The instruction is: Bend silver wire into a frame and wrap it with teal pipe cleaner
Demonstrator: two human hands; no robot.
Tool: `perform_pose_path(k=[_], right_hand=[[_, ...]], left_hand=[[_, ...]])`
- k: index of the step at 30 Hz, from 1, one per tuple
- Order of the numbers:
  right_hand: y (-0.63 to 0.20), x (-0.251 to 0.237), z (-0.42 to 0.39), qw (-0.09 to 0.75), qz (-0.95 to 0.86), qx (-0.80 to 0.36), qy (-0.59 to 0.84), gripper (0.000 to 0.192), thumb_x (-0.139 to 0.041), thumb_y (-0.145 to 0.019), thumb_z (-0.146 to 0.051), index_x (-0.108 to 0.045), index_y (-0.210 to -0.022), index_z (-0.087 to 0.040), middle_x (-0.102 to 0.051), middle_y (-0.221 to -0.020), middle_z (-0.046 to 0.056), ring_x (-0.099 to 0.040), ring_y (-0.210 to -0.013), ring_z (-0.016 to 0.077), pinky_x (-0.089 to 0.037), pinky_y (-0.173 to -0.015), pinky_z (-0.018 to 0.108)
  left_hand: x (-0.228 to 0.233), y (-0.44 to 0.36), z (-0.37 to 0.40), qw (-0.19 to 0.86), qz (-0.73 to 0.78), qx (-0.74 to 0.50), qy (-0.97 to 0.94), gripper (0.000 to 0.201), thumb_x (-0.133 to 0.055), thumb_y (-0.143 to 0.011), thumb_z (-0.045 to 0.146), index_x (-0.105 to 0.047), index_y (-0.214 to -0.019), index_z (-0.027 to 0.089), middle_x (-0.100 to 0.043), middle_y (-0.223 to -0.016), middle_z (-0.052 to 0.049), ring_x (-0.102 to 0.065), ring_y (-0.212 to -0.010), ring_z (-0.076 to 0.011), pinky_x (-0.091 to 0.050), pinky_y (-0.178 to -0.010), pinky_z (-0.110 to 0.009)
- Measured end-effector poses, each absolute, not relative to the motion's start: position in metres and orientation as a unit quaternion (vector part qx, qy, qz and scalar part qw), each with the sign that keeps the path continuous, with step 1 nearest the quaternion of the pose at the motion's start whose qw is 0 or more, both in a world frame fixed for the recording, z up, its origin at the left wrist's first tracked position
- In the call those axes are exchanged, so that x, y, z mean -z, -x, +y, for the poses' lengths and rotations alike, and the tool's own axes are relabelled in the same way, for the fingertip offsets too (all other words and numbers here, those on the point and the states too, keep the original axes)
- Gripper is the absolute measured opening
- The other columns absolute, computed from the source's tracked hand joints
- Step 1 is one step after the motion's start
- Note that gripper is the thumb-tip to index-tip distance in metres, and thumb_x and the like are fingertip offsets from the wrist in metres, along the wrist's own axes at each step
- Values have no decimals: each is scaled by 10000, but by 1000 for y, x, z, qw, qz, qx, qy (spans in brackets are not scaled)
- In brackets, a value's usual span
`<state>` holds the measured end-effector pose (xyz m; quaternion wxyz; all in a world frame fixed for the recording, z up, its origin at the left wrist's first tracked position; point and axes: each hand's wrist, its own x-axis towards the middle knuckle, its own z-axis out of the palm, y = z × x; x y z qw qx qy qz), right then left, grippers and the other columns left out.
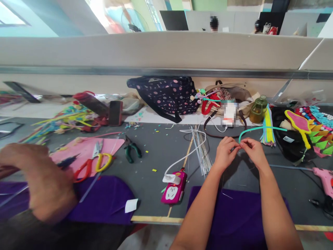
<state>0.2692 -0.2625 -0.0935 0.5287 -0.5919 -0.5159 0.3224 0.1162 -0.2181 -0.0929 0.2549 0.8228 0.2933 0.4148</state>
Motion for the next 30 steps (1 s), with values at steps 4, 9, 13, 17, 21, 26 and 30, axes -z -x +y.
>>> perform_pose_path(k=[4, 9, 13, 17, 21, 26, 30], right_hand=[[-270, 92, -263, 518, -533, -318, 589, 241, -628, -807, -425, -687, -770, -195, -693, -751, 33, -604, -686, 180, -466, -671, 290], [-271, 90, -265, 511, -534, -298, 604, 252, -611, -816, -429, -675, -745, -195, -676, -700, 26, -583, -648, 174, -449, -626, 281], [-272, 90, -266, 504, -542, -295, 604, 254, -601, -825, -429, -676, -757, -195, -676, -709, 29, -583, -650, 176, -447, -621, 279], [-274, 90, -266, 500, -562, -300, 587, 249, -592, -835, -411, -678, -746, -195, -681, -770, 37, -601, -698, 181, -449, -651, 277], [-275, 90, -267, 476, -572, -283, 606, 254, -574, -846, -408, -665, -740, -196, -657, -715, 23, -567, -646, 170, -422, -613, 271], [-275, 89, -268, 466, -573, -283, 612, 269, -569, -851, -427, -650, -735, -198, -635, -675, 8, -542, -611, 159, -406, -593, 268], [-276, 88, -268, 465, -588, -270, 604, 303, -551, -865, -440, -648, -711, -198, -654, -741, 32, -573, -670, 175, -426, -635, 279]], left_hand=[[93, -116, -219, 247, 294, -408, -829, 163, -586, -908, 270, -686, -809, 187, -622, -813, -45, -530, -826, -178, -426, -760, -312], [94, -117, -219, 246, 298, -408, -827, 128, -609, -892, 281, -696, -850, 196, -620, -829, -42, -538, -837, -178, -430, -761, -312], [94, -118, -219, 256, 298, -406, -825, 128, -603, -890, 266, -694, -832, 197, -619, -826, -41, -540, -838, -178, -431, -759, -311], [94, -117, -220, 277, 286, -406, -822, 115, -603, -886, 238, -689, -826, 192, -630, -823, -39, -539, -838, -176, -437, -768, -310], [96, -117, -219, 293, 283, -401, -821, 103, -614, -872, 231, -690, -814, 194, -641, -826, -40, -552, -834, -177, -443, -791, -322], [99, -118, -218, 307, 284, -408, -812, 97, -629, -853, 229, -700, -796, 196, -649, -816, -41, -565, -830, -179, -448, -782, -322], [101, -118, -219, 320, 299, -411, -799, 65, -667, -836, 234, -715, -810, 199, -648, -815, -34, -575, -826, -170, -447, -759, -298]])
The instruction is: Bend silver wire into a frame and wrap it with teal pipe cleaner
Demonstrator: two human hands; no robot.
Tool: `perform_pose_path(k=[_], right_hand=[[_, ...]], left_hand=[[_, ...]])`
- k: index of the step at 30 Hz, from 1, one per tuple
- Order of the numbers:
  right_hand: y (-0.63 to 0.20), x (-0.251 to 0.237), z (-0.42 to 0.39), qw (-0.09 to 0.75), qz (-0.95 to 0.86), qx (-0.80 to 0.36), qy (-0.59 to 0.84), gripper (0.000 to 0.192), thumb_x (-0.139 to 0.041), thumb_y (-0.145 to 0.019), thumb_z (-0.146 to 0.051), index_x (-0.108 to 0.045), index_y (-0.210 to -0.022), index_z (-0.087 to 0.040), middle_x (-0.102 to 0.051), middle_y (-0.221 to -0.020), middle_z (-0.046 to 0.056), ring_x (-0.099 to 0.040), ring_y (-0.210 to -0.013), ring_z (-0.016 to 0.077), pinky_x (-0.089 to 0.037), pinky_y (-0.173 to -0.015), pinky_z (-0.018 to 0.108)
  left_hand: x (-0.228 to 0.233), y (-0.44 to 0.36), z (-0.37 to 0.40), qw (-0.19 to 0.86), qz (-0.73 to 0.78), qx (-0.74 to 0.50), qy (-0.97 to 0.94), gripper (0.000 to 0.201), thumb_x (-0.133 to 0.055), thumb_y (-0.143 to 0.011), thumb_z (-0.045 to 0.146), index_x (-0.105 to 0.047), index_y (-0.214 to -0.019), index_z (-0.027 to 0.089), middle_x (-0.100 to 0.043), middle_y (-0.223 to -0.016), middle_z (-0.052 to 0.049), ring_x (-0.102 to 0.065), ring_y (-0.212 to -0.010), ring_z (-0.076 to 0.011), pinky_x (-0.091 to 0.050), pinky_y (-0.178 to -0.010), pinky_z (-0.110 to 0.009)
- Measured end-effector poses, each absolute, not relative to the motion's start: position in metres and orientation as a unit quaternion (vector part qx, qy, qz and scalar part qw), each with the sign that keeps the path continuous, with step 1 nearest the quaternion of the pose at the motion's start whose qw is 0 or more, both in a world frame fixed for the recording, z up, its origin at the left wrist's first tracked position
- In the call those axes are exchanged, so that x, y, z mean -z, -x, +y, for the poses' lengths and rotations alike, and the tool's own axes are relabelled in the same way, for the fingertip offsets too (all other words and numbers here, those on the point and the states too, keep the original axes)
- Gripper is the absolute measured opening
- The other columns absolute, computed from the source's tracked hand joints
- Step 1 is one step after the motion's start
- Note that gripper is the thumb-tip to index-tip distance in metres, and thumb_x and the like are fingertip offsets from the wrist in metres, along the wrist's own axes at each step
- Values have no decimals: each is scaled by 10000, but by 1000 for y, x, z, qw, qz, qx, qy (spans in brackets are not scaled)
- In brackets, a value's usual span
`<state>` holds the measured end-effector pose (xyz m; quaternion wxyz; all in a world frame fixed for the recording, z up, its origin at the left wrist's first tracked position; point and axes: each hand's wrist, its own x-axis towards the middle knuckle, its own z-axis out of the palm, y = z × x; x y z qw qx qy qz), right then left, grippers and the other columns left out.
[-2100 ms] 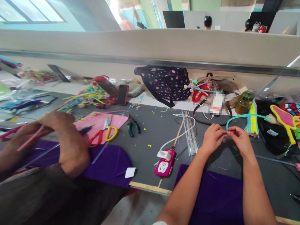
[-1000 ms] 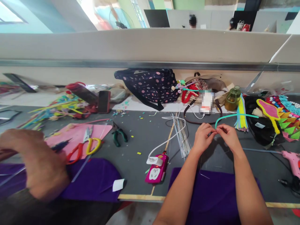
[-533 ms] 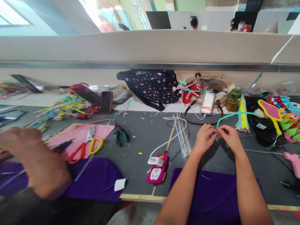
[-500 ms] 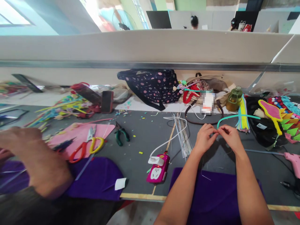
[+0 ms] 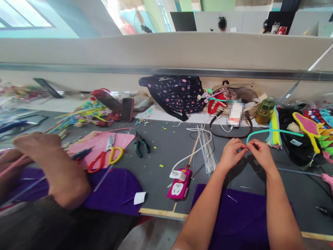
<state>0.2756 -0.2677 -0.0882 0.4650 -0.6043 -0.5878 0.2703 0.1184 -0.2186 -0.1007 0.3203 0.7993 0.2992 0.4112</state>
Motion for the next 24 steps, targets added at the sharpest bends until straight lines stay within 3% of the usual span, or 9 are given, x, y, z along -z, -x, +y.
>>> perform_pose_path(k=[13, 24], right_hand=[[-283, 90, -270, 386, -643, -228, 620, 255, -511, -888, -398, -648, -757, -227, -651, -753, 26, -571, -720, 191, -414, -682, 296], [-279, 90, -270, 428, -605, -273, 613, 295, -553, -877, -435, -637, -726, -196, -612, -675, 0, -531, -647, 157, -391, -646, 267]], left_hand=[[102, -116, -217, 319, 330, -373, -806, 96, -685, -844, 273, -724, -806, 195, -642, -798, -27, -586, -814, -165, -438, -739, -273], [98, -114, -218, 345, 322, -388, -792, 107, -703, -830, 288, -728, -790, 192, -628, -776, -22, -574, -804, -159, -427, -738, -265]])
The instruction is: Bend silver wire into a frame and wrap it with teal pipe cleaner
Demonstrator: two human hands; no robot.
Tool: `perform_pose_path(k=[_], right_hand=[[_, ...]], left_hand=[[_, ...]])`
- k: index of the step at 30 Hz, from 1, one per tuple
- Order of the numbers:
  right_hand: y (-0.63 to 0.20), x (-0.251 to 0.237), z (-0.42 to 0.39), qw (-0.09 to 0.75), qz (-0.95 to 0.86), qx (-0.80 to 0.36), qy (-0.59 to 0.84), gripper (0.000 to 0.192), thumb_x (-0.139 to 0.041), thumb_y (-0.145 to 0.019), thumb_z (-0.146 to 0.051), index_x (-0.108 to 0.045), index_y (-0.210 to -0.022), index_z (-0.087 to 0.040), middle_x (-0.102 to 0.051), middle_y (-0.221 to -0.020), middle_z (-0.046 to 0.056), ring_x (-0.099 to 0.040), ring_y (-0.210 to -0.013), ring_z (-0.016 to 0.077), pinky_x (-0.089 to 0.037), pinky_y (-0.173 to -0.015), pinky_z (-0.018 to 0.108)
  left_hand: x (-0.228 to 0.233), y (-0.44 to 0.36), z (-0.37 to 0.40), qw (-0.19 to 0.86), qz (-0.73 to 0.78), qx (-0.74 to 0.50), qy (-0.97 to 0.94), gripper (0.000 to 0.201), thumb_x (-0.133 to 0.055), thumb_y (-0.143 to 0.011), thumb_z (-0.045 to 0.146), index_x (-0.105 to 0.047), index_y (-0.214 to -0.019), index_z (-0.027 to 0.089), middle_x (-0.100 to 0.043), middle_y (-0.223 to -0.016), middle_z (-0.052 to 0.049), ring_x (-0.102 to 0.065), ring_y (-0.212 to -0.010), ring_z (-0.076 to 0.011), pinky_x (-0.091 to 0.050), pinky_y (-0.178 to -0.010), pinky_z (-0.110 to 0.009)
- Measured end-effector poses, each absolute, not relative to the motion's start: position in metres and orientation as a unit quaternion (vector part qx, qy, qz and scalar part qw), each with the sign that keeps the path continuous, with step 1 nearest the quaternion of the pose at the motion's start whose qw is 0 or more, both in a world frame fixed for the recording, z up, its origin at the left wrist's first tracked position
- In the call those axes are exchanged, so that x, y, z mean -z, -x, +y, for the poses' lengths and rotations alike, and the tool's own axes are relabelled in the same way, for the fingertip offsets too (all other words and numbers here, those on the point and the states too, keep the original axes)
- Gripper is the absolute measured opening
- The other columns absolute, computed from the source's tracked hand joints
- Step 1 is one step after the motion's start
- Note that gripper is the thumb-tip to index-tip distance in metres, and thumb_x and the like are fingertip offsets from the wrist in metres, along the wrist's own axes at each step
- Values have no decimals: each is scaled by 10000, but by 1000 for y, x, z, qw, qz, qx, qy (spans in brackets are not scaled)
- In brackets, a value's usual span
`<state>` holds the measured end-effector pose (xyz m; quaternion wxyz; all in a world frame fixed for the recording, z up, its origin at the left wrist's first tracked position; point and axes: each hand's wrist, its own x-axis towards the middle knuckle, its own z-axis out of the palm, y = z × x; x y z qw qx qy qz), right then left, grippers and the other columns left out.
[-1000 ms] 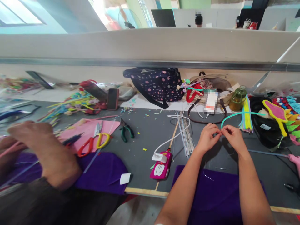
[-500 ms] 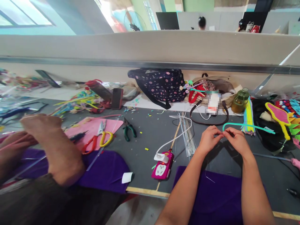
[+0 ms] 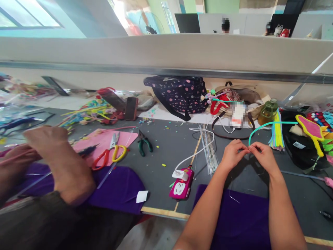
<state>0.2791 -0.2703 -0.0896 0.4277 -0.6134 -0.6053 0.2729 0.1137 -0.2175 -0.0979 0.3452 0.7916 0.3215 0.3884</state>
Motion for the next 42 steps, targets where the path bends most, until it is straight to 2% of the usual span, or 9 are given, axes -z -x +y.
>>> perform_pose_path(k=[5, 11, 16, 20, 30, 37, 42], right_hand=[[-282, 92, -269, 447, -582, -279, 619, 333, -560, -874, -486, -636, -740, -190, -564, -632, -15, -480, -593, 142, -358, -583, 260], [-288, 93, -269, 449, -580, -291, 615, 364, -524, -898, -498, -653, -757, -188, -629, -702, 13, -545, -674, 166, -399, -639, 269], [-289, 97, -268, 443, -583, -312, 606, 288, -604, -844, -471, -669, -798, -195, -644, -705, 9, -541, -645, 162, -410, -622, 271], [-286, 97, -269, 437, -593, -304, 604, 263, -602, -839, -440, -663, -770, -193, -641, -691, 10, -546, -642, 162, -414, -617, 271], [-288, 96, -269, 453, -577, -342, 587, 265, -612, -841, -445, -664, -803, -188, -621, -697, 4, -526, -651, 156, -393, -611, 265], [-285, 90, -271, 445, -594, -307, 597, 250, -590, -847, -414, -646, -757, -187, -609, -689, -1, -533, -658, 154, -398, -641, 270], [-286, 89, -272, 450, -577, -323, 601, 270, -602, -830, -438, -647, -749, -185, -594, -668, -2, -515, -637, 150, -391, -615, 266]], left_hand=[[96, -112, -217, 366, 325, -390, -780, 40, -712, -810, 222, -727, -831, 190, -632, -815, -22, -586, -811, -155, -430, -745, -258], [98, -112, -215, 353, 332, -407, -774, 48, -687, -823, 181, -718, -786, 181, -621, -792, -21, -581, -798, -149, -425, -747, -258], [98, -111, -215, 335, 324, -419, -779, 56, -682, -828, 183, -717, -785, 178, -621, -783, -26, -573, -798, -155, -421, -743, -267], [98, -112, -215, 327, 310, -421, -787, 61, -679, -832, 186, -718, -786, 178, -624, -777, -27, -568, -799, -158, -418, -740, -272], [100, -112, -214, 343, 318, -430, -772, 60, -683, -835, 214, -736, -813, 196, -637, -798, -27, -588, -805, -153, -436, -749, -269], [99, -113, -216, 338, 314, -427, -778, 48, -694, -823, 194, -737, -802, 190, -626, -772, -24, -581, -794, -154, -430, -741, -269], [97, -113, -216, 361, 324, -424, -765, 47, -706, -812, 213, -728, -844, 187, -624, -799, -21, -586, -792, -151, -434, -728, -264]])
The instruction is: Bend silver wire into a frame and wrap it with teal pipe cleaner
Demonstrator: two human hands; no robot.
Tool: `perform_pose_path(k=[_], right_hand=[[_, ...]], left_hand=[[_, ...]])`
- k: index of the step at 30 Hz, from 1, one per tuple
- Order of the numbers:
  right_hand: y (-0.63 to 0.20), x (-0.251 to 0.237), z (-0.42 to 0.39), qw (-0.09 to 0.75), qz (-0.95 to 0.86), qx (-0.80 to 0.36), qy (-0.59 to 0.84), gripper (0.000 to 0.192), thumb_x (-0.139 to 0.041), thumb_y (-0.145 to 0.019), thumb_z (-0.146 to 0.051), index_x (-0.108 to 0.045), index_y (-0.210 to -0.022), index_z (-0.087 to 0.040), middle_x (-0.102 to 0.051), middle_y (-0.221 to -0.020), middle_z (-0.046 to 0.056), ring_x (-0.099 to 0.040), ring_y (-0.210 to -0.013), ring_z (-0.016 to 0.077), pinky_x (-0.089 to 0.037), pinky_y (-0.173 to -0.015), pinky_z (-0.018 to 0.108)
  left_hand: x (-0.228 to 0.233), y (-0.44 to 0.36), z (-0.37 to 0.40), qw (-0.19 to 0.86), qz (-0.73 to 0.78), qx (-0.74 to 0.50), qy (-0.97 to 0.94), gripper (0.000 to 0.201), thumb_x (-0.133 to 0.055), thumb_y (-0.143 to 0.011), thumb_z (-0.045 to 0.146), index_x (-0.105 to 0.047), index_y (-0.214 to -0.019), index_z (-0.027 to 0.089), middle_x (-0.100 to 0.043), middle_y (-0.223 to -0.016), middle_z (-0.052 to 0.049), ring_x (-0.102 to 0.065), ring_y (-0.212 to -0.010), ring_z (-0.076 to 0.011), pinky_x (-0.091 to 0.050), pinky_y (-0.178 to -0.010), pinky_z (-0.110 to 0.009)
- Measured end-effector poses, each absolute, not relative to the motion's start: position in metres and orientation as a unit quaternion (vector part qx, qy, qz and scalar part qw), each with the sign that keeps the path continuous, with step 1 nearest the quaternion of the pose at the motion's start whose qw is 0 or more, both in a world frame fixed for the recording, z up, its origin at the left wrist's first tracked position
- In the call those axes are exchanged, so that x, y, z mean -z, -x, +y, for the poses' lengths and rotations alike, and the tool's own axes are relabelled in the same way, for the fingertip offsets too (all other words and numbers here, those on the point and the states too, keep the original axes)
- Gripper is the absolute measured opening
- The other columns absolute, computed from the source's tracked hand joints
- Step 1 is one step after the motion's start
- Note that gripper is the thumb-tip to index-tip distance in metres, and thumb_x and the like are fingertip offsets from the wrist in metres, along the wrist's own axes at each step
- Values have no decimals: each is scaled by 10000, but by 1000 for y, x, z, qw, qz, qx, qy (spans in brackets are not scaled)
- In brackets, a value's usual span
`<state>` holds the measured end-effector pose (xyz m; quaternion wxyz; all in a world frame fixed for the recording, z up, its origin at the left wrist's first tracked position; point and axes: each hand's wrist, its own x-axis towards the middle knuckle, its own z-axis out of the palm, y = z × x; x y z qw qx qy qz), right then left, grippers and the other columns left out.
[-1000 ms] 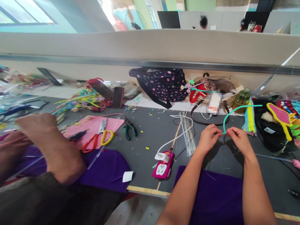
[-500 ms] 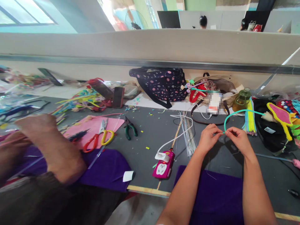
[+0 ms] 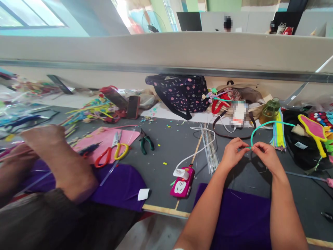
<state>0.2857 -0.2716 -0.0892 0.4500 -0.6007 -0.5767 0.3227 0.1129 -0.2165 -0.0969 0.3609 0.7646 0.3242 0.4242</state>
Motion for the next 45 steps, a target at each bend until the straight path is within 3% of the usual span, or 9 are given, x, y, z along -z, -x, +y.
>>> perform_pose_path(k=[14, 23, 30, 34, 39, 45], right_hand=[[-283, 89, -271, 477, -550, -341, 595, 288, -625, -819, -466, -663, -754, -187, -618, -675, 6, -531, -646, 159, -409, -621, 267], [-287, 88, -270, 486, -530, -353, 598, 347, -605, -834, -521, -675, -791, -183, -641, -697, 16, -567, -689, 173, -415, -649, 268], [-284, 86, -269, 510, -516, -350, 593, 344, -652, -794, -531, -674, -785, -188, -632, -691, 14, -567, -661, 167, -435, -626, 272], [-282, 83, -271, 513, -482, -380, 600, 376, -686, -749, -561, -665, -846, -199, -640, -698, 19, -570, -604, 155, -413, -506, 243], [-278, 77, -274, 528, -423, -446, 586, 394, -692, -734, -576, -625, -840, -202, -590, -606, -27, -505, -411, 96, -288, -343, 198], [-274, 73, -276, 542, -381, -503, 555, 388, -674, -762, -547, -620, -902, -189, -588, -561, -39, -523, -358, 89, -267, -291, 165]], left_hand=[[98, -112, -213, 415, 321, -437, -731, 81, -690, -813, 237, -718, -773, 173, -645, -794, -31, -604, -770, -143, -449, -730, -264], [100, -110, -210, 603, 330, -416, -595, 335, -659, -825, 410, -703, -1010, 134, -670, -828, -52, -571, -711, -129, -438, -644, -236], [96, -111, -212, 664, 333, -380, -551, 395, -741, -722, 486, -705, -860, 117, -612, -715, -17, -491, -607, -90, -392, -552, -201], [95, -111, -212, 649, 351, -393, -549, 372, -780, -669, 473, -679, -723, 119, -556, -615, 10, -430, -550, -70, -349, -514, -190], [95, -109, -208, 642, 375, -424, -517, 390, -783, -655, 491, -690, -742, 123, -560, -619, 10, -433, -541, -72, -352, -494, -190], [92, -109, -211, 648, 393, -416, -502, 373, -818, -625, 442, -725, -791, 121, -562, -597, 11, -346, -499, -52, -228, -458, -198]])
